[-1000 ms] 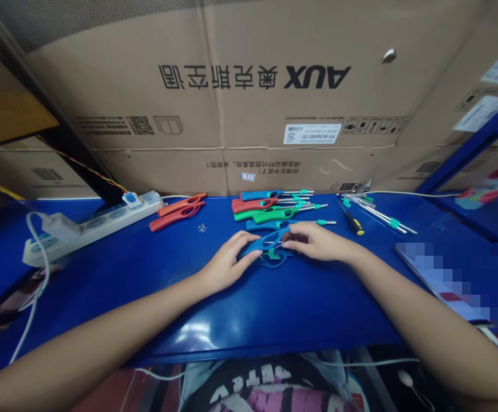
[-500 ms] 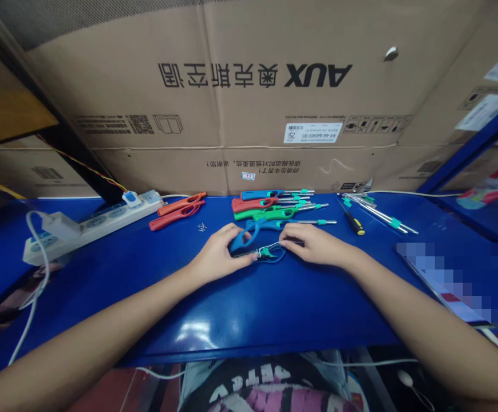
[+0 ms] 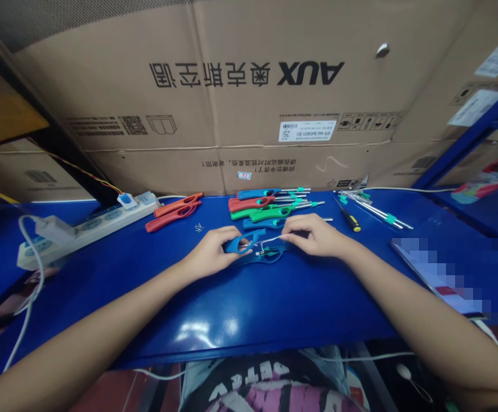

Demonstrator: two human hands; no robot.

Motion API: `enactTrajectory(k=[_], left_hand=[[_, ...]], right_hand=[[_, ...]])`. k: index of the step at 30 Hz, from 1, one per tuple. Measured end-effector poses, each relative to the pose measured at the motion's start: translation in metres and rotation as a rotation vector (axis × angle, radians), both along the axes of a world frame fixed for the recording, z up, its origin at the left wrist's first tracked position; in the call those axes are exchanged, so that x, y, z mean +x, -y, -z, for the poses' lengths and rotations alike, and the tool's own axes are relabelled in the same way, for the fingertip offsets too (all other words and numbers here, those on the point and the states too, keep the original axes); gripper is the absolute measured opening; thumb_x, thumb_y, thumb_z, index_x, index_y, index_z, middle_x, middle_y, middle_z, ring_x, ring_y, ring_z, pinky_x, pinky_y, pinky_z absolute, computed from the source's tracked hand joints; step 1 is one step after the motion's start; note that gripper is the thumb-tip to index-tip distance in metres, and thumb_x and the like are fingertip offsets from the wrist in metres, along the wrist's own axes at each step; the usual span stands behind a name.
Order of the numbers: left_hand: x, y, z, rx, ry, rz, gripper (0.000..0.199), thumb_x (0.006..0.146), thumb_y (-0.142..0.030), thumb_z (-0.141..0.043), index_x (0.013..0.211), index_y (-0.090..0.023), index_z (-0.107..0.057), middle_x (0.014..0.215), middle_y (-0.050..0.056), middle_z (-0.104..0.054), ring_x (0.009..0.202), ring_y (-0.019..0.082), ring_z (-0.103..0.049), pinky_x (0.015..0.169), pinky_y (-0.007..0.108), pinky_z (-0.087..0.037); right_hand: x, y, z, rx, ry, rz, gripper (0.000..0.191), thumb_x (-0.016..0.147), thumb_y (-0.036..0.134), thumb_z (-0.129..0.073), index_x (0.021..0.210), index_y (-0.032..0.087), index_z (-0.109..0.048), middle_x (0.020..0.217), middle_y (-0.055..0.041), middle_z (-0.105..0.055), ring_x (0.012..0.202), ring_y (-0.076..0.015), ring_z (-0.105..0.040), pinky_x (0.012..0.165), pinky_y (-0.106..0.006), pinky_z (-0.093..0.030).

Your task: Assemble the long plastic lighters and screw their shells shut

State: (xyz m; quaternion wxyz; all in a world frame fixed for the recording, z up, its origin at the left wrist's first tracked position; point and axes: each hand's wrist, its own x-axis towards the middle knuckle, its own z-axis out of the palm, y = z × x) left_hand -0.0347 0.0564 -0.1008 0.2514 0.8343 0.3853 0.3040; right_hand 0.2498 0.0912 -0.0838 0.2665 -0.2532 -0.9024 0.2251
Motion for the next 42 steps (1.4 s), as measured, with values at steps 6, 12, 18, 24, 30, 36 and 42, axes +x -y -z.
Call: enactTrajectory(k=[6,12,18,24,30,36,42], left_hand=[[-0.021,-0.012,-0.016,-0.057,0.031,-0.139,0.033,0.082,-0.048,-0.072,0.081,-0.016,-0.072,0.082,0.002,-0.061,0.073,0.017,-0.057,0.07,0.029,-0.045],[0.007,0.007,-0.017,-0.414,0.331,-0.174,0.039,0.079,-0.052,-0.075,0.094,-0.017,-0.071,0.082,0.002,-0.068,0.076,0.019,-0.064,0.074,0.032,-0.051],[0.031,0.02,-0.001,-0.517,0.5,-0.096,0.044,0.077,-0.054,-0.077,0.096,-0.017,-0.062,0.086,0.003,-0.07,0.081,0.018,-0.066,0.081,0.032,-0.053],[0.029,0.016,0.01,-0.491,0.475,-0.126,0.042,0.077,-0.051,-0.078,0.093,-0.016,-0.061,0.086,0.002,-0.069,0.079,0.017,-0.065,0.078,0.031,-0.054],[0.024,0.016,0.011,-0.357,0.339,-0.149,0.039,0.074,-0.031,-0.078,0.106,-0.018,-0.06,0.103,0.004,-0.07,0.099,0.021,-0.067,0.094,0.037,-0.053],[0.022,0.014,0.015,-0.351,0.221,-0.156,0.038,0.074,-0.024,-0.069,0.111,-0.019,-0.059,0.108,0.005,-0.07,0.093,0.02,-0.068,0.088,0.036,-0.054],[0.016,0.013,0.016,-0.325,0.183,-0.181,0.031,0.079,-0.026,-0.064,0.109,-0.019,-0.06,0.097,0.003,-0.069,0.086,0.018,-0.066,0.084,0.035,-0.053]], right_hand=[[0.019,-0.014,-0.009,-0.01,-0.139,0.15,0.027,0.094,0.037,-0.06,0.077,0.018,-0.067,0.077,-0.0043,-0.068,0.073,-0.0174,-0.061,0.071,-0.032,-0.047],[-0.013,0.013,-0.007,-0.103,-0.16,-0.001,0.024,0.1,0.037,-0.052,0.086,0.02,-0.063,0.091,-0.0062,-0.065,0.086,-0.0185,-0.061,0.081,-0.034,-0.05],[-0.042,0.041,0.005,-0.011,0.068,0.076,0.022,0.106,0.032,-0.03,0.099,0.023,-0.048,0.099,-0.0078,-0.063,0.085,-0.0195,-0.059,0.076,-0.033,-0.047],[-0.04,0.038,0.007,-0.032,0.241,0.123,0.015,0.1,0.035,-0.047,0.108,0.023,-0.044,0.089,-0.0034,-0.067,0.073,-0.0205,-0.063,0.063,-0.03,-0.04],[-0.036,0.031,0.012,0.023,0.32,0.148,0.034,0.097,0.024,-0.049,0.13,0.02,-0.042,0.114,-0.0111,-0.07,0.094,-0.0254,-0.068,0.075,-0.034,-0.046],[-0.038,0.027,0.016,-0.008,0.336,0.115,0.015,0.097,0.036,-0.057,0.104,0.022,-0.056,0.105,-0.0064,-0.071,0.097,-0.0246,-0.067,0.076,-0.033,-0.047],[-0.002,0.001,-0.003,0.077,0.186,0.315,0.018,0.096,0.034,-0.053,0.109,0.022,-0.054,0.1,-0.0077,-0.071,0.085,-0.0236,-0.067,0.073,-0.033,-0.046]])
